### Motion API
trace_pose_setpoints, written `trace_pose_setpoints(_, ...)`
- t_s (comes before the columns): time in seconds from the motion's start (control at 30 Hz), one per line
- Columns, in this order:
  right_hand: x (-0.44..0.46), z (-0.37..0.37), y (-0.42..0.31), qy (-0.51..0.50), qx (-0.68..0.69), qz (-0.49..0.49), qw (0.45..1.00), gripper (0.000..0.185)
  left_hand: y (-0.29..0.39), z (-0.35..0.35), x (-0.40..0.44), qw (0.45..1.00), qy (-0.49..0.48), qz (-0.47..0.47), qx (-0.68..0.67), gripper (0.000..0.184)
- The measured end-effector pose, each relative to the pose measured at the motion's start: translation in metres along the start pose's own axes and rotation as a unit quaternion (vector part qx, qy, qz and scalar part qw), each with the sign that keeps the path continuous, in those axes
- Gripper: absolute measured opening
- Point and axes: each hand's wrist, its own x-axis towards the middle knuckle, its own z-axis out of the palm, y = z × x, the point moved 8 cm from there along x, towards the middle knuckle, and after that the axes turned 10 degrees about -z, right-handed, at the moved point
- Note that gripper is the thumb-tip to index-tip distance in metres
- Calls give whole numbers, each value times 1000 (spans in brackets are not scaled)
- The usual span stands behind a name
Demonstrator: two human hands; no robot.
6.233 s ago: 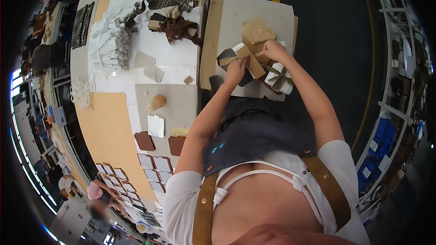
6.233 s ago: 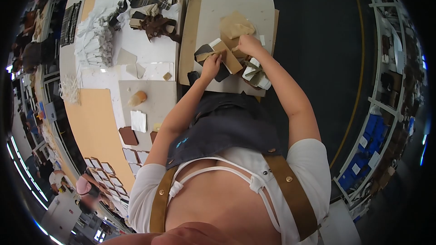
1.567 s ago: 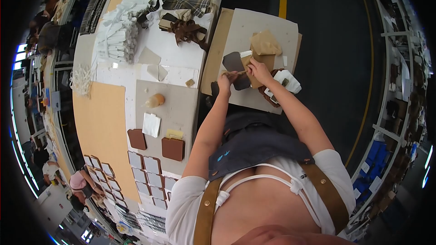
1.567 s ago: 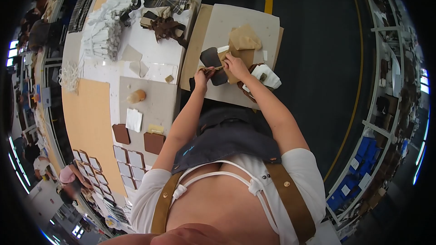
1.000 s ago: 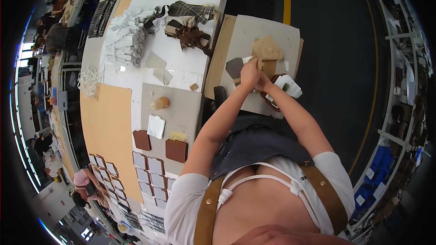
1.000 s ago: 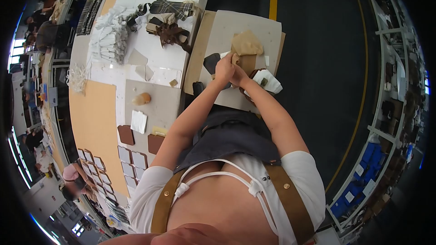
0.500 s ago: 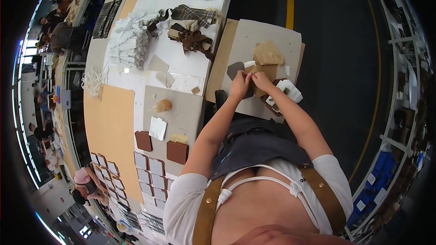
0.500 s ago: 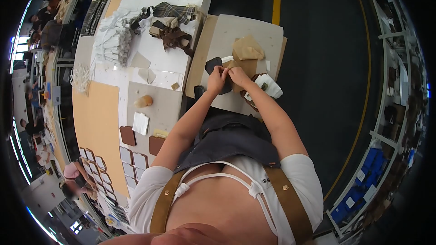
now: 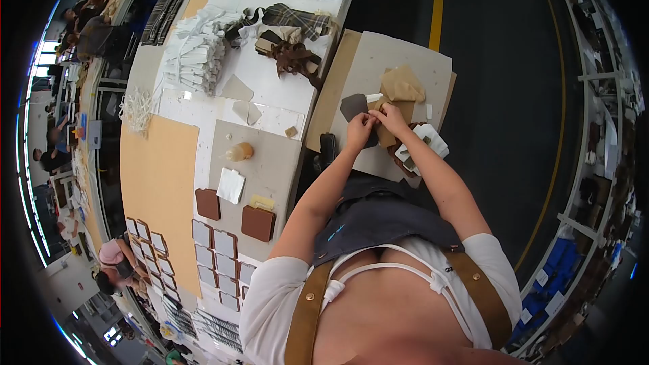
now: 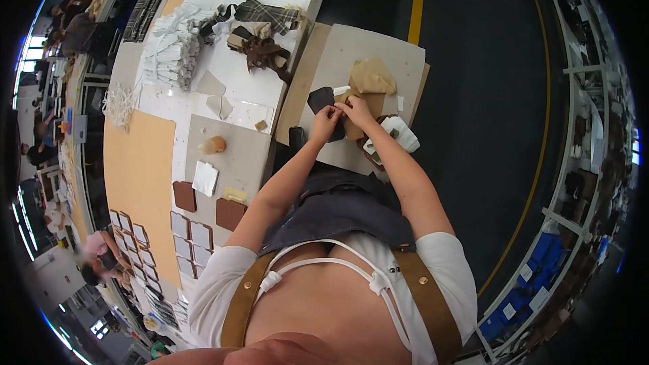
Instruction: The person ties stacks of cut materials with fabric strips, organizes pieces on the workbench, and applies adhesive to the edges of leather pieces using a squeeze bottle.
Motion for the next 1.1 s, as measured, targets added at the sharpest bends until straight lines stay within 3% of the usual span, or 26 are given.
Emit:
trace_pose_setpoints(0.17, -7, 3, -7, -19, -14, -36, 999, 21, -22, -1, 15, 996, 16, -66, 56, 33)
trace_pose_setpoints(0.27, -12, 4, -15, -24, -7, -43, 999, 15, -30, 0, 24, 991, -36, -104, 71, 37)
trace_pose_setpoints(0.33, -19, 1, -35, -2, -33, -67, 997, 15, -36, 2, 30, 985, -53, -120, 111, 38)
trace_pose_setpoints(0.43, -31, 0, -70, 23, -162, -179, 970, 17, -38, 5, 35, 980, -88, -122, 132, 39)
trace_pose_setpoints(0.57, -34, 6, -69, 27, -185, -180, 966, 16, -44, 7, 37, 977, -128, -121, 122, 36)
trace_pose_setpoints(0.77, -27, 9, -64, 14, -202, -127, 971, 9, -27, -5, 20, 994, -37, -65, 74, 29)
trace_pose_setpoints(0.87, -25, 10, -53, 22, -176, -112, 978, 8, -1, -23, 0, 993, 91, -22, 69, 26)
trace_pose_setpoints(0.97, -26, 10, -46, 46, -137, -98, 985, 8, 12, -16, -7, 989, 86, 35, 116, 22)
trace_pose_setpoints(1.1, -27, 10, -37, 66, -109, -82, 988, 9, 10, -14, -8, 991, 82, 32, 101, 21)
